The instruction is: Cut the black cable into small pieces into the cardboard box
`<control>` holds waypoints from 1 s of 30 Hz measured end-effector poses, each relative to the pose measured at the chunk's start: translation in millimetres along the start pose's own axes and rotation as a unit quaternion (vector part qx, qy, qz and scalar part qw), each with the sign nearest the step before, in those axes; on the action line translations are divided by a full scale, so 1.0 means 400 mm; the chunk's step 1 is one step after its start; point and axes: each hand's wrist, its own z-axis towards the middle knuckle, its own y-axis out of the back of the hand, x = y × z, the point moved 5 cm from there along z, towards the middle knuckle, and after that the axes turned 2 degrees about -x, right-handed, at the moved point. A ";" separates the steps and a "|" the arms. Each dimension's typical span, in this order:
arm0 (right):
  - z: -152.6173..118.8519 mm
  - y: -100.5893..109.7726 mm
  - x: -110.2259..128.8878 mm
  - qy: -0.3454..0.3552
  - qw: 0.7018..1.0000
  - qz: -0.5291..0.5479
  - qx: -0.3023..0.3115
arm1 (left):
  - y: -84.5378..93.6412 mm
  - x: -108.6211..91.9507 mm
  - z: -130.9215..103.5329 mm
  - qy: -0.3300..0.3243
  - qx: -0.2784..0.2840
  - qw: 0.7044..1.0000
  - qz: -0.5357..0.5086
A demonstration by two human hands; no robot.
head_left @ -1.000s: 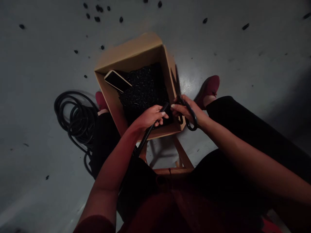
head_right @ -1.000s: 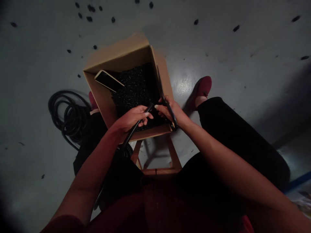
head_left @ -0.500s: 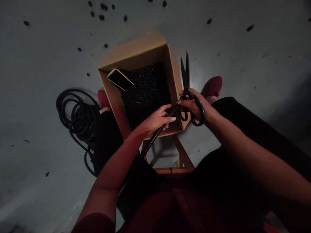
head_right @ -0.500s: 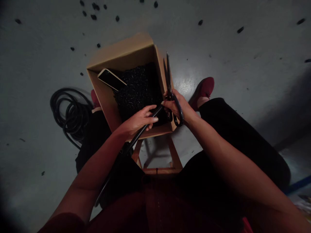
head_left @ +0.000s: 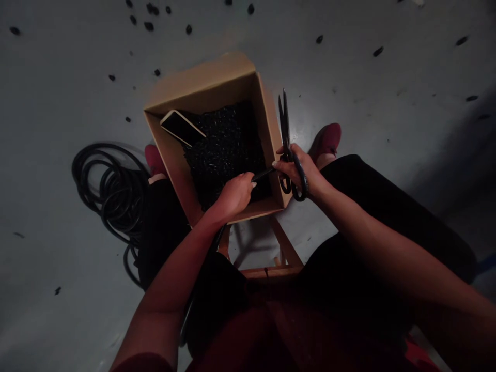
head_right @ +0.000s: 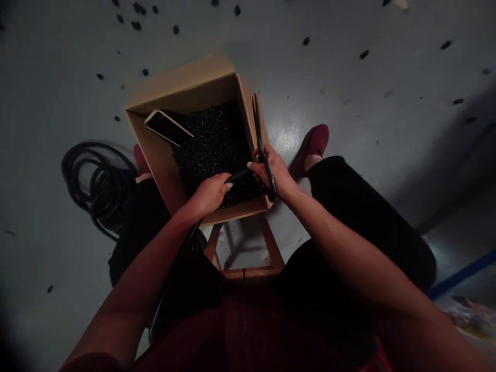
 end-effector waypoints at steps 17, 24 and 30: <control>-0.049 -0.030 0.023 0.059 0.987 -0.125 0.082 | 0.156 0.094 0.004 0.085 -0.150 0.895 -0.412; -0.081 -0.049 0.031 0.058 0.976 -0.178 0.116 | 0.135 0.090 0.016 0.094 -0.133 0.885 -0.436; -0.084 -0.060 0.029 0.058 0.974 -0.170 0.137 | 0.125 0.084 0.020 0.091 -0.121 0.891 -0.427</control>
